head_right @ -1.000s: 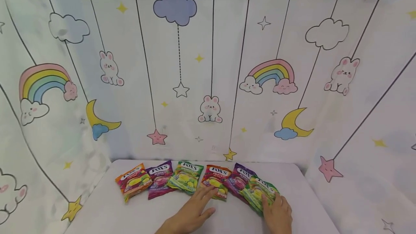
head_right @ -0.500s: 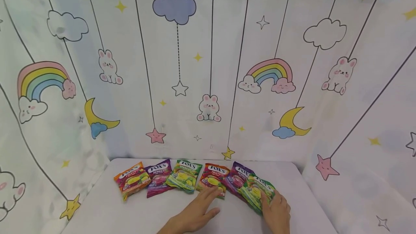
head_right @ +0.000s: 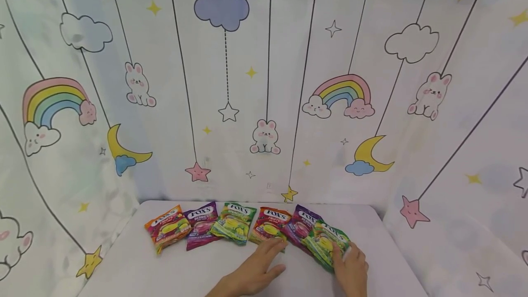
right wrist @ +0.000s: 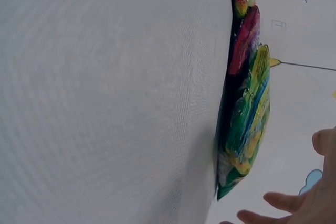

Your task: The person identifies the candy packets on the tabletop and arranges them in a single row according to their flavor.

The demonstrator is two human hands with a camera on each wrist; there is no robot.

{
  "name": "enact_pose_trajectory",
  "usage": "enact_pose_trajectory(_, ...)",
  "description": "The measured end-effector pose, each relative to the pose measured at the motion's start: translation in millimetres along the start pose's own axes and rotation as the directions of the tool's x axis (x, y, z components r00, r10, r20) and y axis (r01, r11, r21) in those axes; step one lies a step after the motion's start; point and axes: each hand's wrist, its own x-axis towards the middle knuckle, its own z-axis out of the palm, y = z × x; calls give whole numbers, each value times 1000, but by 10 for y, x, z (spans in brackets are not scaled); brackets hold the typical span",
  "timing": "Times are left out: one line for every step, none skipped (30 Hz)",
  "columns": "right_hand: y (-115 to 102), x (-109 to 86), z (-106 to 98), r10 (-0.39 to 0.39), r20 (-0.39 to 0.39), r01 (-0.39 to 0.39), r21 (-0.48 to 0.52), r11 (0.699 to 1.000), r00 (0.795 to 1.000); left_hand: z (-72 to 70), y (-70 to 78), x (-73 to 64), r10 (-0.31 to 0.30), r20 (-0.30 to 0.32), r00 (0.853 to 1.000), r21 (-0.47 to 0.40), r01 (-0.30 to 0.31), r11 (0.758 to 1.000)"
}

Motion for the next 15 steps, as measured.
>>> enact_pose_trajectory(-2,1,0,1,-7,-1,4,1000,1000,12,10,13,3,0,1000,1,-3,1000)
enact_pose_trajectory(-4,3,1,3,-14,-3,8,1000,1000,23,19,26,8,0,1000,4,-8,1000)
enact_pose_trajectory(-1,6,5,4,-18,-4,11,1000,1000,34,27,38,14,0,1000,7,-14,1000)
enact_pose_trajectory(0,9,12,6,-24,-6,13,1000,1000,46,33,51,18,2,1000,8,-18,1000)
enact_pose_trajectory(3,12,21,11,-31,-10,14,1000,999,56,38,63,25,0,1000,12,-25,1000)
enact_pose_trajectory(6,15,31,16,-36,-15,14,1000,999,65,43,75,32,0,999,15,-32,999)
enact_pose_trajectory(9,18,41,17,-42,-16,19,1000,999,74,48,86,37,-1,999,14,-37,999)
enact_pose_trajectory(16,22,49,19,-45,-18,23,1000,999,82,53,97,42,-1,999,16,-42,999)
enact_pose_trajectory(21,25,57,22,-49,-21,25,999,999,89,60,109,43,-1,999,16,-43,999)
enact_pose_trajectory(27,28,62,26,-50,-25,25,999,998,94,68,120,45,1,999,13,-45,999)
enact_pose_trajectory(33,31,63,30,-50,-29,26,999,998,98,77,131,46,3,999,12,-46,999)
enact_pose_trajectory(38,35,63,33,-52,-32,27,999,998,101,88,142,46,6,999,10,-46,999)
enact_pose_trajectory(42,38,60,32,-57,-30,31,999,998,106,98,153,44,8,999,11,-44,999)
enact_pose_trajectory(43,42,58,32,-62,-30,33,999,998,110,108,165,45,11,999,15,-45,999)
enact_pose_trajectory(42,44,53,32,-64,-30,34,999,997,112,119,176,44,15,999,16,-44,999)
